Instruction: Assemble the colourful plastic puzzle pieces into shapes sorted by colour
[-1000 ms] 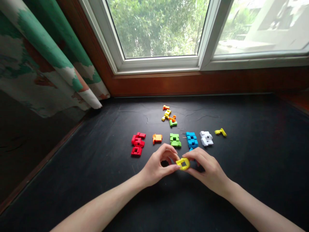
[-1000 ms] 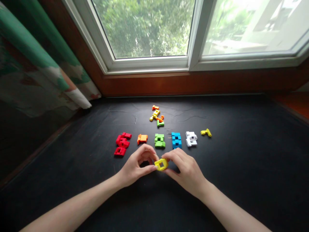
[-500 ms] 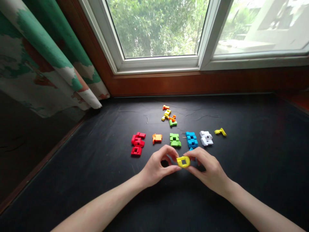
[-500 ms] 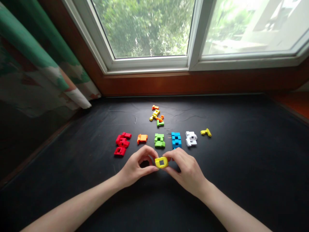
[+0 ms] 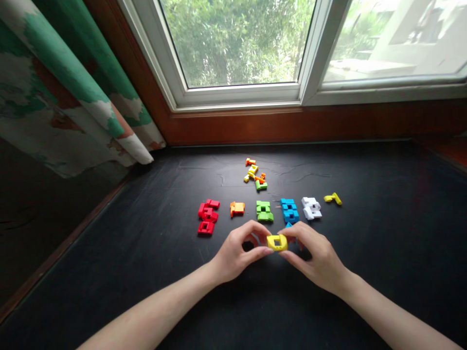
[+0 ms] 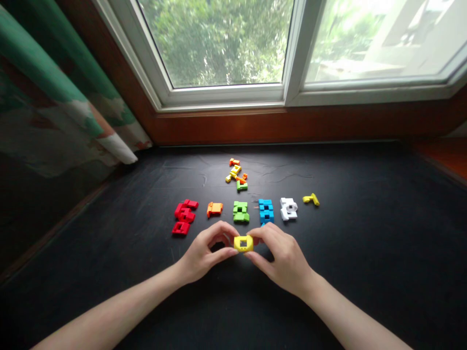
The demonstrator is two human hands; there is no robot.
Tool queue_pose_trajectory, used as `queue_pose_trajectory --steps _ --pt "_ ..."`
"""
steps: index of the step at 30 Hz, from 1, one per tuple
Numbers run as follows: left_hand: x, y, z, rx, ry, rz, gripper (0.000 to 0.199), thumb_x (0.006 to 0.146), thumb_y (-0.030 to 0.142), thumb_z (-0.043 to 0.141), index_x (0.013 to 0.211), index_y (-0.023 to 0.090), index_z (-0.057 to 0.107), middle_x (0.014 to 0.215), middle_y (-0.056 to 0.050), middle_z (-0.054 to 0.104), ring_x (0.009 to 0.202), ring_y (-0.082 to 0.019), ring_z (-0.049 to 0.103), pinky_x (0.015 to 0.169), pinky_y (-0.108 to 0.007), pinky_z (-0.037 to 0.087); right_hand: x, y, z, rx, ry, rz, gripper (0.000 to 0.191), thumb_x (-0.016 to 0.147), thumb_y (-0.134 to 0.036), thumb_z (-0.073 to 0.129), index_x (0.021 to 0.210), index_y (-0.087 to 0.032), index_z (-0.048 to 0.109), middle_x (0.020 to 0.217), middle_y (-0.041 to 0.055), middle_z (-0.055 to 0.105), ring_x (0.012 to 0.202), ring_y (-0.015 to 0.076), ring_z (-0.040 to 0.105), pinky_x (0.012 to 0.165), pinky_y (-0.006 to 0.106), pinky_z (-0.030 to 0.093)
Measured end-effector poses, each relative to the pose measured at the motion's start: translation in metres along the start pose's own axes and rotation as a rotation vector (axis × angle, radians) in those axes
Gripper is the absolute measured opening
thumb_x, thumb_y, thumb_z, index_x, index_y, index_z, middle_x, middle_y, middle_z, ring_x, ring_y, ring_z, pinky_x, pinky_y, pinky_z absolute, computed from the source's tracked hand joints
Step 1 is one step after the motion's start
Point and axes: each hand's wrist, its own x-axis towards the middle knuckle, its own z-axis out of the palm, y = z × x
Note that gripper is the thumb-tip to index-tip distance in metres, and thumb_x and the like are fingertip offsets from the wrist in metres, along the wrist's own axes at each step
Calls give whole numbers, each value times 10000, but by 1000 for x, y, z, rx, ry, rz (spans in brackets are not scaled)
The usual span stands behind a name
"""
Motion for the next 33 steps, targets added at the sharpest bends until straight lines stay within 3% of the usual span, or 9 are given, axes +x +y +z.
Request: queue_pose_trajectory --steps 9,33 --pt "0 -2 -1 -26 3 1 283 866 392 702 1004 155 633 976 -61 661 841 -176 627 798 -292 517 -1 1 -1 19 -28 15 150 910 -190 603 1055 -216 575 818 30 648 714 179 617 614 274 514" --pt "1 -4 -1 -65 -7 6 286 854 341 730 1045 150 636 981 -48 653 849 -156 614 778 -262 501 -1 0 0 89 -11 -8 137 912 -193 657 1042 -188 616 810 30 658 705 171 610 595 256 478"
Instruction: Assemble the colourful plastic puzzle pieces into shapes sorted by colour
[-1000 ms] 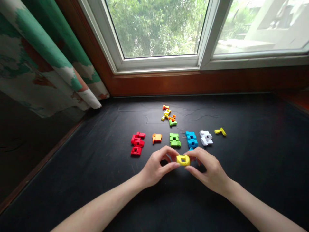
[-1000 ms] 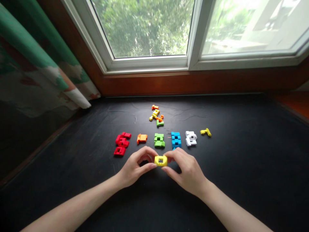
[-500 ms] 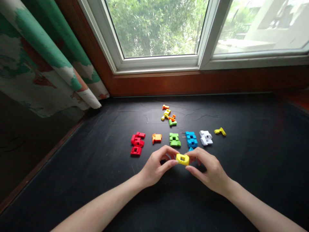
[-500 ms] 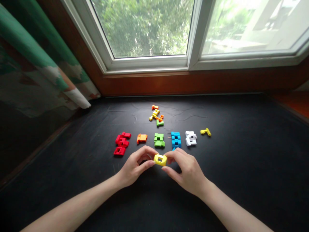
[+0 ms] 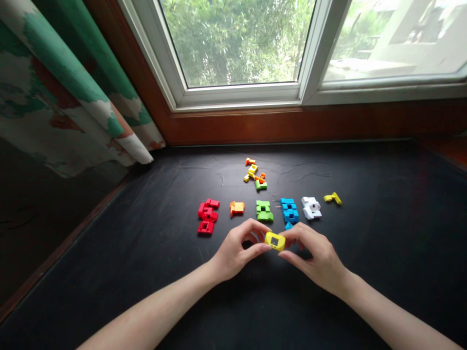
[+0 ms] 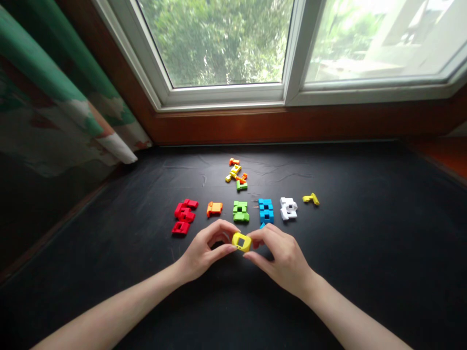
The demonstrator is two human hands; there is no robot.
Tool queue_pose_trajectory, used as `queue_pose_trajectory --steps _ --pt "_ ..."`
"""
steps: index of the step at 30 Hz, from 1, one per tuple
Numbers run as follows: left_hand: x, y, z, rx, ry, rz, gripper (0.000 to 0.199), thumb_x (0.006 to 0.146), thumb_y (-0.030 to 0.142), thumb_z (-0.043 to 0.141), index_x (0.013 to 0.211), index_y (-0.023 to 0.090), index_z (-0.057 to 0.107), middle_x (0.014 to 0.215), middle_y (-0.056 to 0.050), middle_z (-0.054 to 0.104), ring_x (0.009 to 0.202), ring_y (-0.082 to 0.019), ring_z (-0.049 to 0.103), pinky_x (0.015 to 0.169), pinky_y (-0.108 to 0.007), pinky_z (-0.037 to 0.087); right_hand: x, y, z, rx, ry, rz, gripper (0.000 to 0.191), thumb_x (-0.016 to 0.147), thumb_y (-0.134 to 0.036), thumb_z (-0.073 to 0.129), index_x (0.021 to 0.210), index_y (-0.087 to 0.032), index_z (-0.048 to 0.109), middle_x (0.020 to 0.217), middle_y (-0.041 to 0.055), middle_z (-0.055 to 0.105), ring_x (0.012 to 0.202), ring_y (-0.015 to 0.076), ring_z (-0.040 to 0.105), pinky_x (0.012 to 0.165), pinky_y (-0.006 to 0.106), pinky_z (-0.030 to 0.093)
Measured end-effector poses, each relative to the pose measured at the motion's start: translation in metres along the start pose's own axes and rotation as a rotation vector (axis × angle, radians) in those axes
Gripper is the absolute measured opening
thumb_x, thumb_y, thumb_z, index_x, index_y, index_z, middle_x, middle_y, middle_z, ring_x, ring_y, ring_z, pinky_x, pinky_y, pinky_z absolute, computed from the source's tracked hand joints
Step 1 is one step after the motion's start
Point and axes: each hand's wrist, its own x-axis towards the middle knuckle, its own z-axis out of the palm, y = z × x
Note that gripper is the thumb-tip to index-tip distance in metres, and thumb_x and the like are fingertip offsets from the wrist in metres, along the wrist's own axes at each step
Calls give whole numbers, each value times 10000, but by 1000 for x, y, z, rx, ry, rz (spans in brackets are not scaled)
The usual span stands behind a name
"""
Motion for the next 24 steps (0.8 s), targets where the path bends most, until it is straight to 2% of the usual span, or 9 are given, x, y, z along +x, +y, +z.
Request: queue_pose_trajectory --steps 15,24 --pt "0 -3 0 -71 -13 -16 291 810 278 780 1038 151 651 939 -33 667 841 -155 639 797 -271 522 -1 3 0 44 -2 -76 119 946 -274 644 1017 -188 600 828 33 681 708 152 603 624 237 486" --pt "1 -4 0 -196 3 -7 290 798 266 797 1045 157 693 1000 -50 679 896 -163 651 829 -272 542 -3 5 2 62 -20 -61 121 946 -135 607 1040 -207 584 865 33 673 730 143 616 637 218 499"
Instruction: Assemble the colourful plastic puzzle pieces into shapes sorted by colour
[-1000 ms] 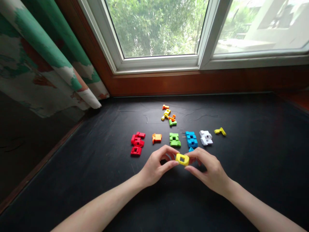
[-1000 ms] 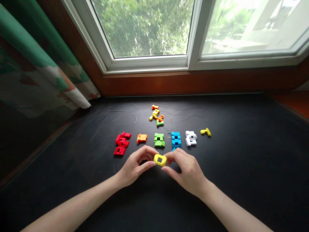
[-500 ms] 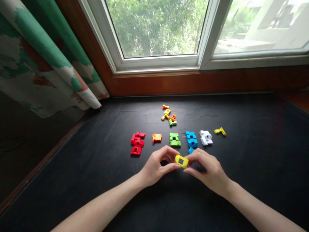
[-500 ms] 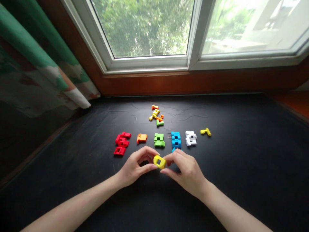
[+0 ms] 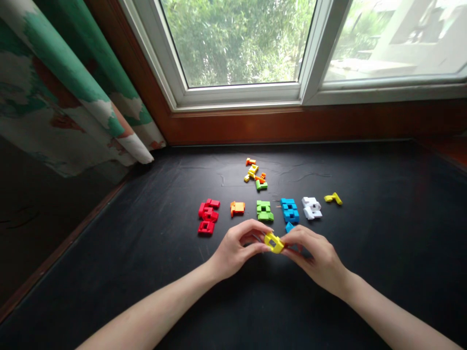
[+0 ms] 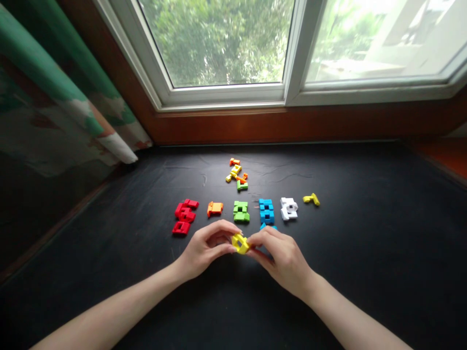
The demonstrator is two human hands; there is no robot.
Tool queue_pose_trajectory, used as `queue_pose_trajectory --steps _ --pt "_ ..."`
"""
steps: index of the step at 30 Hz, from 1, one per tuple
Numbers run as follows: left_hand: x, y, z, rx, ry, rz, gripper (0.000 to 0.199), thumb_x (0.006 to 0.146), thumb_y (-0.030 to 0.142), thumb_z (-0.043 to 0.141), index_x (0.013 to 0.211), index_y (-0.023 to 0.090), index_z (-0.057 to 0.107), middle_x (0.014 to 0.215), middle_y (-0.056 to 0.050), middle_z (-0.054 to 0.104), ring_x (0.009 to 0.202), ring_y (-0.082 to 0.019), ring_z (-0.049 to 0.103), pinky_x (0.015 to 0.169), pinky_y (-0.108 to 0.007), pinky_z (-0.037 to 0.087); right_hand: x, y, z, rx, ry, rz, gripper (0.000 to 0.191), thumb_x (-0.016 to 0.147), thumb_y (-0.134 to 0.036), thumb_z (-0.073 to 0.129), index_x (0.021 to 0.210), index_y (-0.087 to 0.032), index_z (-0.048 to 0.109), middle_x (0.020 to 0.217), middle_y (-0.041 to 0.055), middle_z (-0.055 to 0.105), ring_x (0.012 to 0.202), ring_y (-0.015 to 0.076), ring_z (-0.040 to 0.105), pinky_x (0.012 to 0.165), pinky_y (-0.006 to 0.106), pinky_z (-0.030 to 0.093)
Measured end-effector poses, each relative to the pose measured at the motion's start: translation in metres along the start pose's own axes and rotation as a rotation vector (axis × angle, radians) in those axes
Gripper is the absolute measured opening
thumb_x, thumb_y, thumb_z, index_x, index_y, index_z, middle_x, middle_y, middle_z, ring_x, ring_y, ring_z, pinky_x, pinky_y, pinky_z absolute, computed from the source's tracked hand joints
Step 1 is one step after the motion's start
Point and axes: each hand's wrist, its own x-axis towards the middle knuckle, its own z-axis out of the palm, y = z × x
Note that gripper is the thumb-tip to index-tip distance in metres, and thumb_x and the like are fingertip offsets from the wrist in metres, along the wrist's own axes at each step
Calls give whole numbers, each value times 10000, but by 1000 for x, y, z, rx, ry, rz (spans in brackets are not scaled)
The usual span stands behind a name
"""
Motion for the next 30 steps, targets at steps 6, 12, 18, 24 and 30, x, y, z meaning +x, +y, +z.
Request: queue_pose_trajectory --steps 6,12,18,24,30 --pt "1 0 0 -39 28 -14 330 766 226 822 1054 153 678 979 -44 693 888 -161 666 842 -280 553 0 0 1 -14 3 9 101 940 -135 603 986 -218 570 841 19 656 710 139 611 616 211 488" --pt "2 1 0 -28 42 -42 316 737 244 843 973 131 666 928 -45 707 854 -164 681 830 -287 564 -1 1 1 -46 -12 18 62 955 -167 588 975 -219 562 840 24 649 703 137 607 605 218 492" --pt "1 2 -1 3 30 -75 332 753 306 828 1003 128 701 950 -72 739 882 -202 705 867 -338 571 -1 1 2 -76 14 31 98 944 -217 613 1016 -233 548 852 24 672 710 151 638 602 240 519" --pt "-1 3 -1 32 1 -71 333 778 332 805 1024 123 725 992 -92 750 902 -215 714 886 -345 567 1 -2 3 -122 18 63 231 910 -236 652 1112 -229 540 844 23 691 717 170 674 620 261 544" --pt "-1 5 1 36 8 -72 297 772 303 812 991 135 703 919 -58 736 844 -179 696 805 -283 553 3 -4 2 -117 -28 69 258 911 -209 644 1150 -236 553 849 24 694 750 178 680 634 265 548"
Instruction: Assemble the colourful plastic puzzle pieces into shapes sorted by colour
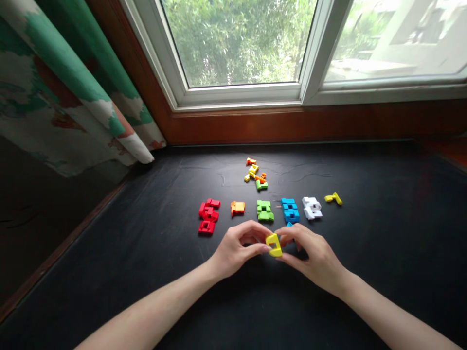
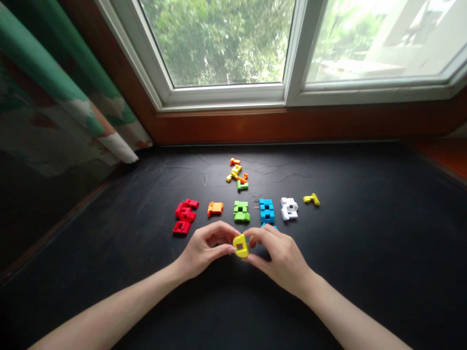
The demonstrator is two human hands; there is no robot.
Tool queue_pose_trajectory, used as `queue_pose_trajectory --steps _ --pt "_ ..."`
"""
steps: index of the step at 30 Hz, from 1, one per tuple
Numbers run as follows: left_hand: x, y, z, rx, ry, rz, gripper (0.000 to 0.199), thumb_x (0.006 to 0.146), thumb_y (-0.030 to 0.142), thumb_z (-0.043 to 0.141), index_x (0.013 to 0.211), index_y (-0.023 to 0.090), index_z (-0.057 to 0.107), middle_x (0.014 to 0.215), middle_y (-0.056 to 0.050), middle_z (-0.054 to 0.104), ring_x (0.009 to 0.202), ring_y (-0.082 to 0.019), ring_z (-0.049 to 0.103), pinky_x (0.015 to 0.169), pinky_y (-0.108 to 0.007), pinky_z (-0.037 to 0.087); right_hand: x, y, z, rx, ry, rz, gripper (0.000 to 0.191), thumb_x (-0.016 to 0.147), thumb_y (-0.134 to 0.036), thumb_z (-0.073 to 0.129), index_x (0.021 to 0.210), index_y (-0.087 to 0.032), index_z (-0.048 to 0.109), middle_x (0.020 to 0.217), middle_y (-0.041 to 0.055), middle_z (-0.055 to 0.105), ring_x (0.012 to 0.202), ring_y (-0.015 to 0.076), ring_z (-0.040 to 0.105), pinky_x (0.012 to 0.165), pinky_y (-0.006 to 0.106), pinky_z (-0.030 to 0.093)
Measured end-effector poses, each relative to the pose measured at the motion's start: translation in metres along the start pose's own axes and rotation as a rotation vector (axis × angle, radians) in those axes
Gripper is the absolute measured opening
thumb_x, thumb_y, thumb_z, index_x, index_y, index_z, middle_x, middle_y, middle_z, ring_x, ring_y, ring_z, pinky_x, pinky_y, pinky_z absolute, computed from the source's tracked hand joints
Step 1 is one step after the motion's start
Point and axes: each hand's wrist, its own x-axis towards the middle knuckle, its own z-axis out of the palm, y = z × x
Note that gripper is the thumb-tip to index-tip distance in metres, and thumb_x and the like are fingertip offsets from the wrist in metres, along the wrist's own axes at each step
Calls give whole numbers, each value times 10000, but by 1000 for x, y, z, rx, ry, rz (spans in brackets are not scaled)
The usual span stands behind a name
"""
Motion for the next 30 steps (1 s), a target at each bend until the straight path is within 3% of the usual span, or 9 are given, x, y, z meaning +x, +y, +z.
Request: queue_pose_trajectory --steps 10,30 --pt "2 3 2 -14 7 -16 344 743 328 832 956 154 626 849 -29 700 803 -172 676 771 -286 529 0 0 0 12 -20 -18 312 906 -214 656 1202 -232 557 861 34 692 761 181 676 667 281 569" --pt "1 3 3 48 -61 6 323 767 246 816 1007 153 622 914 -29 704 812 -142 646 755 -259 494 0 0 0 0 49 -8 206 847 -289 737 983 -218 600 818 26 698 688 172 648 590 272 525"
